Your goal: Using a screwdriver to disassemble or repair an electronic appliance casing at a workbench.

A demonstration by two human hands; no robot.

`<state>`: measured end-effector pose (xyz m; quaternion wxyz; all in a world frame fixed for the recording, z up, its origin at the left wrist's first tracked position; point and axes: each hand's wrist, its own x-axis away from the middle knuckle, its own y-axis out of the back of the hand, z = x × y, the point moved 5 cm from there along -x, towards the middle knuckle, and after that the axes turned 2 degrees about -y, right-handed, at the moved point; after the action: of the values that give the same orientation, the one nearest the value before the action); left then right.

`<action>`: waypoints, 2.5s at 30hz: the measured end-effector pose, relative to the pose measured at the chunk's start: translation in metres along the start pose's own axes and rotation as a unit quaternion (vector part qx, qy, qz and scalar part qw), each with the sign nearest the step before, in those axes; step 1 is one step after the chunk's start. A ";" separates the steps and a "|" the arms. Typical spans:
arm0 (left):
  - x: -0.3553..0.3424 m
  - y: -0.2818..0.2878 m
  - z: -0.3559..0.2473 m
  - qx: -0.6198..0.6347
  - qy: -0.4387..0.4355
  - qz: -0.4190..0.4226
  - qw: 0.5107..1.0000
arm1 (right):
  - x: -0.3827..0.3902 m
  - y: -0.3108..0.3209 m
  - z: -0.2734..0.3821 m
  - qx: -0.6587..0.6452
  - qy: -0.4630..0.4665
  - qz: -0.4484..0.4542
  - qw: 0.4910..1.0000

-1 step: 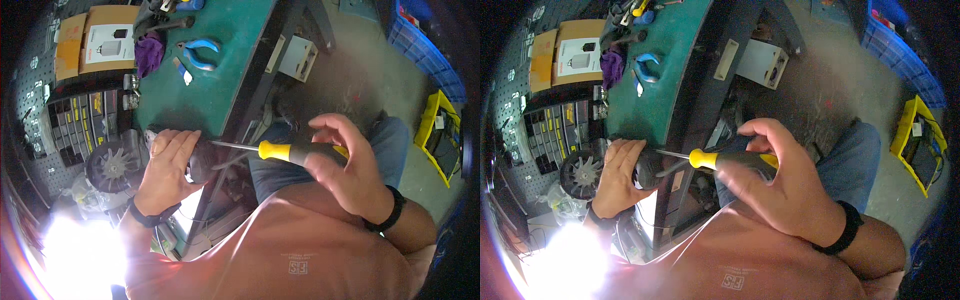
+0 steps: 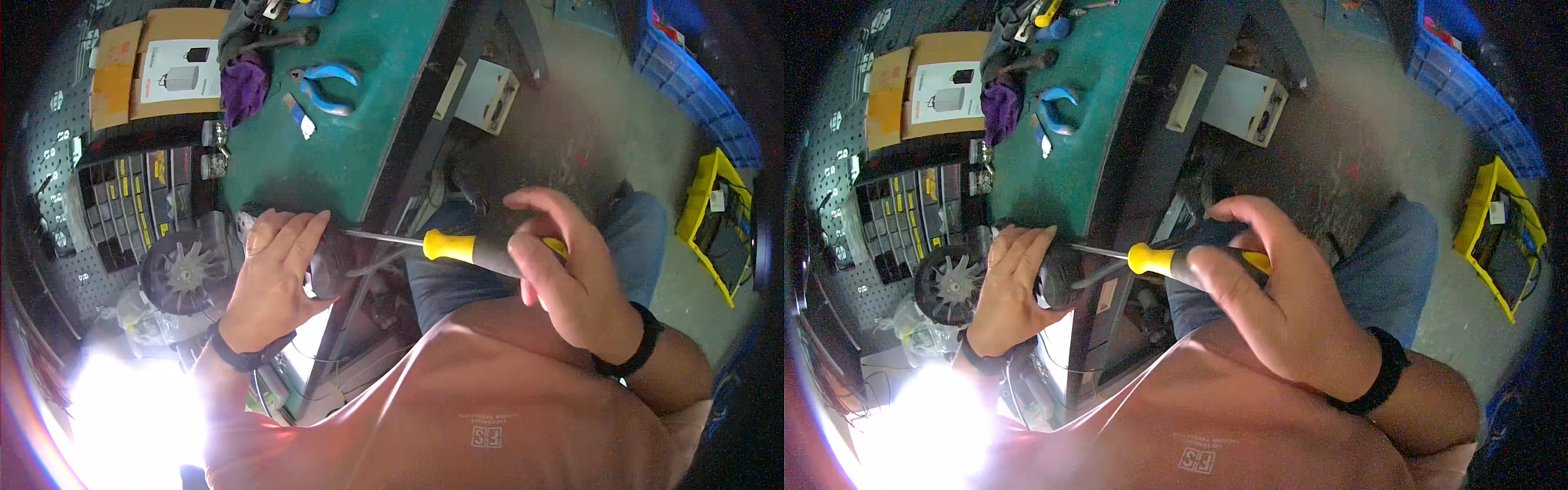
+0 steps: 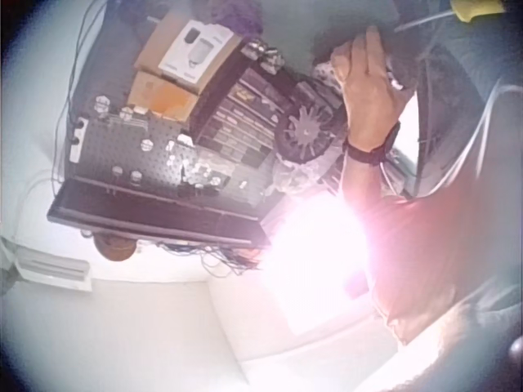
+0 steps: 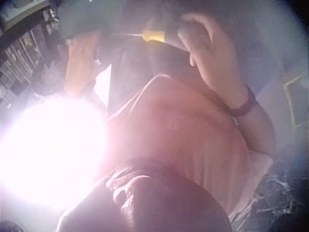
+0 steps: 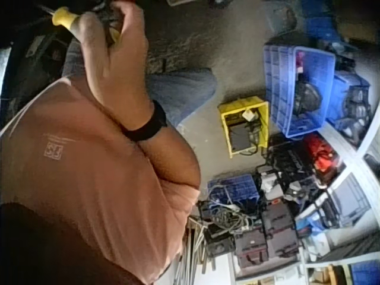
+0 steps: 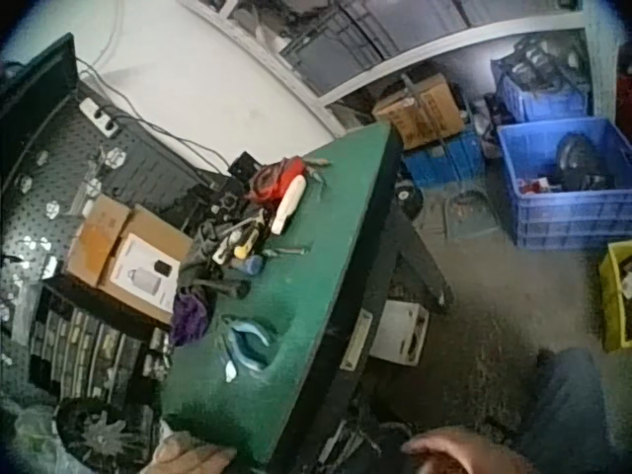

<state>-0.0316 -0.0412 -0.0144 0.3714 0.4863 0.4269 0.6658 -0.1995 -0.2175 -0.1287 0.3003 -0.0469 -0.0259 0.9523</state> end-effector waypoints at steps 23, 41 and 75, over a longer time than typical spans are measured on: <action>0.003 -0.001 0.000 0.016 0.010 -0.011 1.000 | 0.010 -0.004 -0.018 -0.074 -0.185 0.116 0.973; 0.003 0.001 -0.001 0.001 0.003 -0.037 0.999 | 0.011 -0.006 -0.029 -0.159 -0.345 0.091 0.921; 0.007 0.000 0.002 0.016 0.008 -0.042 0.999 | 0.008 -0.008 -0.020 -0.140 -0.240 0.085 0.957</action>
<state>-0.0310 -0.0338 -0.0120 0.3877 0.4687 0.4608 0.6463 -0.1995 -0.2056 -0.1489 0.1935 0.1394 -0.2263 0.9444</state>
